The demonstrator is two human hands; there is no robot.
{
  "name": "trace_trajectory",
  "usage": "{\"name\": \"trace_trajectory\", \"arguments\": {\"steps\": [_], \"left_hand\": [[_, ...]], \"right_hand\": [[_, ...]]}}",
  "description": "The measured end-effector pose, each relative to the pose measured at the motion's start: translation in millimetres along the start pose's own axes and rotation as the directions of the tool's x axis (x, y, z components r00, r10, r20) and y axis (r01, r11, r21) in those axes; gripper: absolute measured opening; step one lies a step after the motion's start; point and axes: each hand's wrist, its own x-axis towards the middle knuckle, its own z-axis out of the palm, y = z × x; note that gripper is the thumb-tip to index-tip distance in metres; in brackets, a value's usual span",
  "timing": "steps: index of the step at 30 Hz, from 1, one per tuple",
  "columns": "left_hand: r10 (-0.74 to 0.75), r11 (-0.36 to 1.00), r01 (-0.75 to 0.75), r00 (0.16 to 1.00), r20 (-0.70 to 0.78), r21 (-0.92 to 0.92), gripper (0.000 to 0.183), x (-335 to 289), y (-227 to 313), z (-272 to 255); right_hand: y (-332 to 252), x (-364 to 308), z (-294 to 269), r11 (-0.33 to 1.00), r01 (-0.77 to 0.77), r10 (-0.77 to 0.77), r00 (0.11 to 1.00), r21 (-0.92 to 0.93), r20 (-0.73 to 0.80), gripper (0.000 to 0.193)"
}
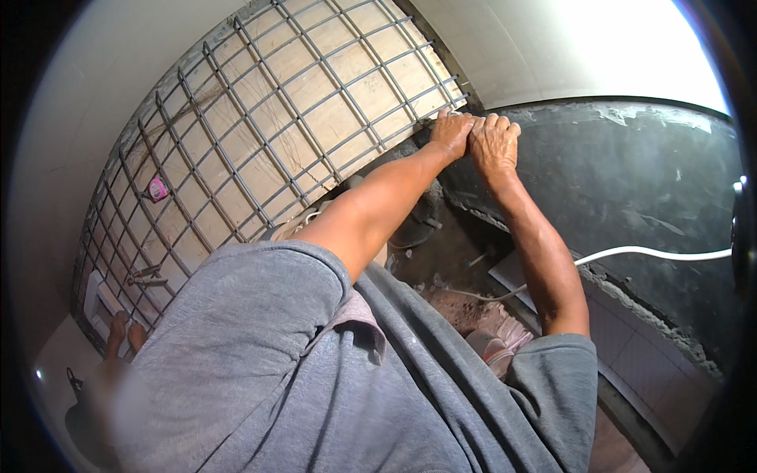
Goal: The person secures a metal wire mesh to a wall using wire ties and pliers. They repeatedly wrap the ties around the mesh and wall anchors, then twist them tight with the pliers to fasten the mesh in place.
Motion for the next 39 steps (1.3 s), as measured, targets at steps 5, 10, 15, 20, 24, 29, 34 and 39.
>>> {"name": "trace_trajectory", "arguments": {"steps": [5, 10, 15, 20, 24, 29, 34, 39], "left_hand": [[0.129, 0.987, -0.097, 0.956, -0.265, 0.128, 0.044, -16.1, 7.3, 28.6], [0.121, 0.992, -0.119, 0.992, -0.04, 0.031, 0.034, 0.0, -1.9, 22.6], [0.088, 0.987, -0.094, 0.995, 0.057, 0.13, 0.032, 3.0, -9.8, 14.1], [0.295, 0.895, -0.323, 0.946, 0.136, 0.309, 0.078, -31.5, 19.9, 20.2], [0.35, 0.896, -0.334, 0.937, 0.0, 0.292, 0.093, -59.2, 22.8, -13.1], [-0.114, 0.986, 0.104, 0.991, -0.07, -0.13, 0.086, -137.6, -4.4, -97.4], [-0.306, 0.207, 0.325, 0.917, 0.254, -0.923, 0.068, -185.0, -69.4, -129.9], [-0.28, 0.013, 0.489, 0.839, 0.466, -0.872, 0.051, -208.7, -64.2, -158.6]], "right_hand": [[34.3, 20.0, 36.3, 0.764, -0.391, -0.153, 0.664, 0.514, 0.732, 0.011], [36.9, 27.4, 4.5, 0.694, -0.463, -0.28, 0.532, 0.552, 0.799, 0.012], [10.7, 9.7, 11.8, 0.953, -0.091, -0.05, 0.894, 0.289, 0.446, 0.012], [60.6, 6.3, 58.0, 0.594, -0.755, -0.449, -0.023, 0.279, 0.893, 0.022], [56.3, -8.6, -16.6, 0.652, -0.521, -0.316, 0.474, 0.551, 0.822, 0.031], [16.0, -104.4, -44.5, -0.25, -0.767, -0.165, 0.635, 0.591, 0.755, 0.029], [-56.4, -145.3, -81.8, -0.754, -0.615, -0.439, 0.732, 0.229, 0.521, 0.036], [-106.1, -137.7, -91.8, -0.766, -0.639, -0.579, 0.731, 0.065, 0.362, 0.036]]}}
